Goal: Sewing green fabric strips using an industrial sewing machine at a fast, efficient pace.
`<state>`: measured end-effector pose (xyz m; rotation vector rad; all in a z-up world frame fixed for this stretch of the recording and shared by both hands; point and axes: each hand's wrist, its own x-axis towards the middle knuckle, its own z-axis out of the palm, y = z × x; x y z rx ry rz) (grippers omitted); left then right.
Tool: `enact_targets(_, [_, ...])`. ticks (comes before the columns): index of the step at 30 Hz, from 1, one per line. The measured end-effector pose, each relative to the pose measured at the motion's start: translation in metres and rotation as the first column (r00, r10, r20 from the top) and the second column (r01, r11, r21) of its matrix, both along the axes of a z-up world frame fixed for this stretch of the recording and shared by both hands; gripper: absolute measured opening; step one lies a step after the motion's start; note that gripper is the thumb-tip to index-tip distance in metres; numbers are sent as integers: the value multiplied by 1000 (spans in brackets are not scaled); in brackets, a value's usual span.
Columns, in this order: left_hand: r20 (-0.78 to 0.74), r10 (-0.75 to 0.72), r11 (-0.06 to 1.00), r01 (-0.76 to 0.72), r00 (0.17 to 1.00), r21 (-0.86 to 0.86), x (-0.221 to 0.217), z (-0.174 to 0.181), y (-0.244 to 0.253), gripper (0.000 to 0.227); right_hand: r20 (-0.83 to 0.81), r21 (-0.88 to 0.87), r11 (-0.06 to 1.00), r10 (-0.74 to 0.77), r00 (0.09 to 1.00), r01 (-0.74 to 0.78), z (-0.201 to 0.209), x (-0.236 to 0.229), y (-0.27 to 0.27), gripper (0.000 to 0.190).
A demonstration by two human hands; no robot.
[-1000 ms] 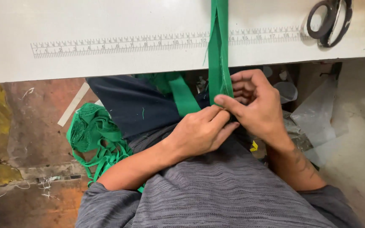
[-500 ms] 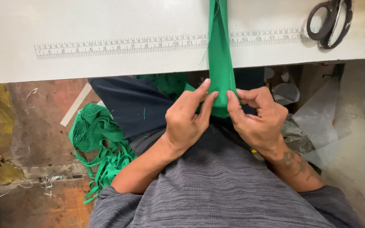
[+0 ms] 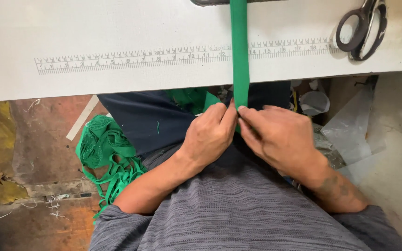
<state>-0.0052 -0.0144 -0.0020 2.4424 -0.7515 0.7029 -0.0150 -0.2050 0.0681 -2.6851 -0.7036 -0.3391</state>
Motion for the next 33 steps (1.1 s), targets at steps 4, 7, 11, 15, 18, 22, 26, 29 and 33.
enact_targets(4, [-125, -77, 996, 83, 989, 43, 3, 8, 2, 14, 36, -114, 991, -70, 997, 74, 20, 48, -15, 32])
enact_targets(7, [-88, -66, 997, 69, 994, 35, 3, 13, 1, 9, 70, -124, 992, 47, 996, -39, -1, 98, -31, 46])
enact_targets(11, [-108, -83, 996, 85, 991, 18, 7, 11, 4, 13, -141, -151, 949, 257, 956, -277, -15, 132, -37, 73])
enact_targets(15, [-94, -72, 996, 76, 993, 36, 7, 8, 4, 11, -132, -109, 952, 270, 954, -284, -16, 133, -37, 72])
enact_targets(18, [-122, -94, 994, 99, 988, 35, 8, 6, 5, 16, -105, -83, 944, 312, 944, -320, -17, 133, -41, 71])
enact_targets(22, [-92, -91, 993, 97, 992, 66, 10, 8, 7, 14, -106, -66, 948, 304, 947, -312, -15, 132, -41, 69])
enact_targets(26, [-87, -111, 990, 118, 990, 81, 11, 11, 8, 13, -131, -67, 950, 296, 946, -306, -16, 132, -43, 70])
enact_targets(29, [-102, -119, 989, 127, 988, 74, 10, 13, 8, 13, -153, -116, 929, 332, 931, -350, -18, 136, -49, 67])
enact_targets(33, [-111, -131, 988, 139, 985, 65, 16, 18, 12, 12, -161, -172, 925, 312, 937, -338, -16, 134, -47, 66])
